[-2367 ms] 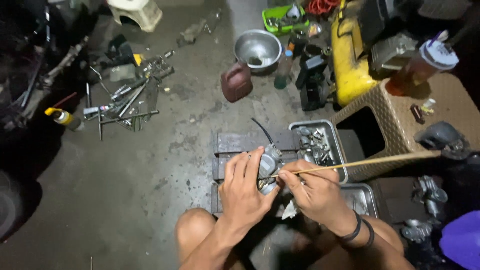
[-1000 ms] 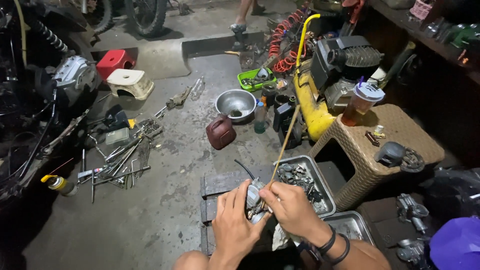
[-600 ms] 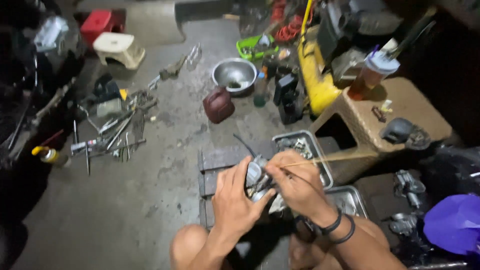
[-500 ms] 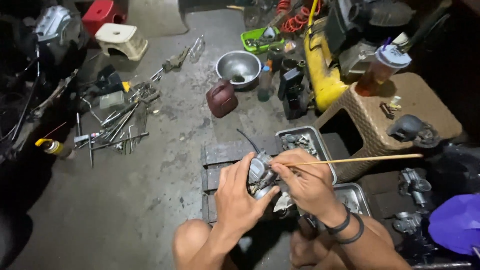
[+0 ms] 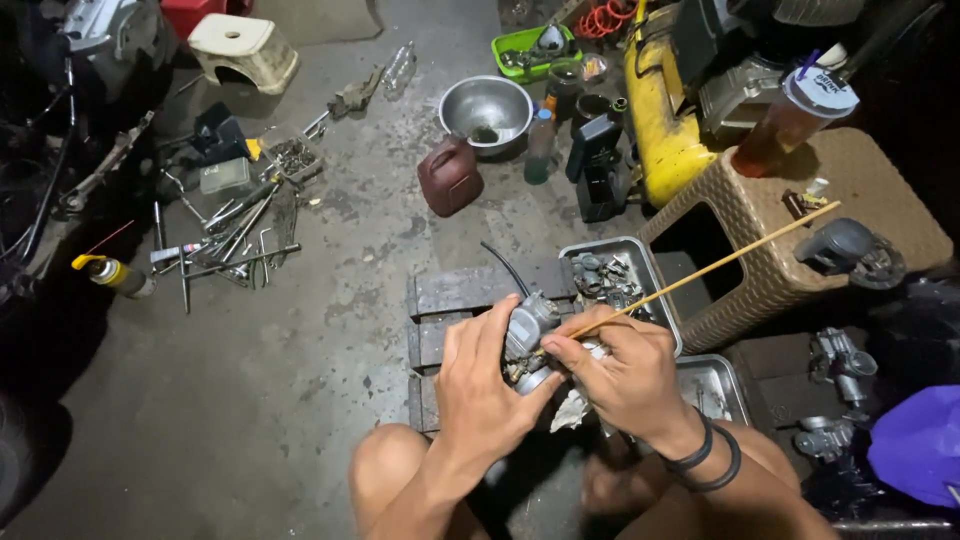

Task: Cleaning a motorcycle carburetor using a cloth and a thin metal tool to clear out debris from the jets.

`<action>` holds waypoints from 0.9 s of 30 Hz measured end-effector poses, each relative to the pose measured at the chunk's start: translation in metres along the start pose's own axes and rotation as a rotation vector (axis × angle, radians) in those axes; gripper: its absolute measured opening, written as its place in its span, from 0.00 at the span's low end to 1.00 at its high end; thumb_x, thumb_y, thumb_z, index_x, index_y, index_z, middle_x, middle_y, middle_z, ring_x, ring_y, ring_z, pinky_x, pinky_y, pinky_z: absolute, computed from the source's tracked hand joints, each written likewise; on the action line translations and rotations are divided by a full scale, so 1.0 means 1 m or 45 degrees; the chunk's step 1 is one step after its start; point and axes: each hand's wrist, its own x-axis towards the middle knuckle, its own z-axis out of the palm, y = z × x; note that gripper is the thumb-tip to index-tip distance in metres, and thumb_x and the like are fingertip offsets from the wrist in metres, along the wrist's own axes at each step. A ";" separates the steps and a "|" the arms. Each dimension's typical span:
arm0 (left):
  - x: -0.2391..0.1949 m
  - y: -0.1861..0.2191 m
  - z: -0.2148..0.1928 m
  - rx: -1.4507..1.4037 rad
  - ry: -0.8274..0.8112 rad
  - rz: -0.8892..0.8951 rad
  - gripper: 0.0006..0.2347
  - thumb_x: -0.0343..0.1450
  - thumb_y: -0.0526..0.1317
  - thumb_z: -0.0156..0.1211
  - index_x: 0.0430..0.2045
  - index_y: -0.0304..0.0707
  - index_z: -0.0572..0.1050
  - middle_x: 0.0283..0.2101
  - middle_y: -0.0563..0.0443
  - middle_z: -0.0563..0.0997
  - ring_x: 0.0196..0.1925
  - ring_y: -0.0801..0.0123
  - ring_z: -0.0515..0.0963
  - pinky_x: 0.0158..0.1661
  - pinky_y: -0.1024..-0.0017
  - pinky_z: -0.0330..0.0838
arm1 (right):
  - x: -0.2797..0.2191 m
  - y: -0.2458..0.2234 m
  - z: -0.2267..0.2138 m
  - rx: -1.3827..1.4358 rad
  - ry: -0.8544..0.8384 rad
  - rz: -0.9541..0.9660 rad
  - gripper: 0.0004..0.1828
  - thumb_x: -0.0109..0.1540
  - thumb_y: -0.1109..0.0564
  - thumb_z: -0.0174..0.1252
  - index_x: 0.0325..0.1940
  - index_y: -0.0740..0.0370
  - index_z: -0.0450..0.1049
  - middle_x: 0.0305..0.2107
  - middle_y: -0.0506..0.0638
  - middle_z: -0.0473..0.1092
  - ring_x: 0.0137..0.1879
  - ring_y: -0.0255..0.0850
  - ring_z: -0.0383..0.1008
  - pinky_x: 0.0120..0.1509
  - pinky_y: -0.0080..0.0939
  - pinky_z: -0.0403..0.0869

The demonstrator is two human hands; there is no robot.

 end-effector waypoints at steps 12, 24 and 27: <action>0.001 0.003 -0.003 -0.019 -0.046 -0.050 0.33 0.62 0.52 0.71 0.61 0.41 0.68 0.54 0.49 0.79 0.52 0.52 0.74 0.47 0.58 0.73 | -0.001 -0.001 0.000 0.004 -0.005 -0.021 0.07 0.61 0.59 0.64 0.31 0.67 0.78 0.28 0.52 0.78 0.32 0.40 0.80 0.39 0.35 0.77; 0.004 0.006 -0.005 -0.005 -0.171 -0.182 0.33 0.61 0.52 0.69 0.61 0.46 0.67 0.54 0.53 0.79 0.52 0.52 0.74 0.42 0.56 0.74 | 0.001 -0.005 0.003 0.074 0.010 -0.068 0.05 0.61 0.63 0.64 0.33 0.69 0.80 0.29 0.53 0.78 0.34 0.40 0.80 0.43 0.35 0.79; 0.004 0.005 -0.005 0.040 -0.226 -0.219 0.34 0.61 0.55 0.67 0.63 0.47 0.66 0.54 0.53 0.78 0.52 0.53 0.74 0.38 0.53 0.74 | -0.001 -0.001 0.004 0.072 0.015 -0.065 0.05 0.61 0.62 0.64 0.33 0.68 0.79 0.29 0.52 0.78 0.34 0.40 0.80 0.43 0.35 0.79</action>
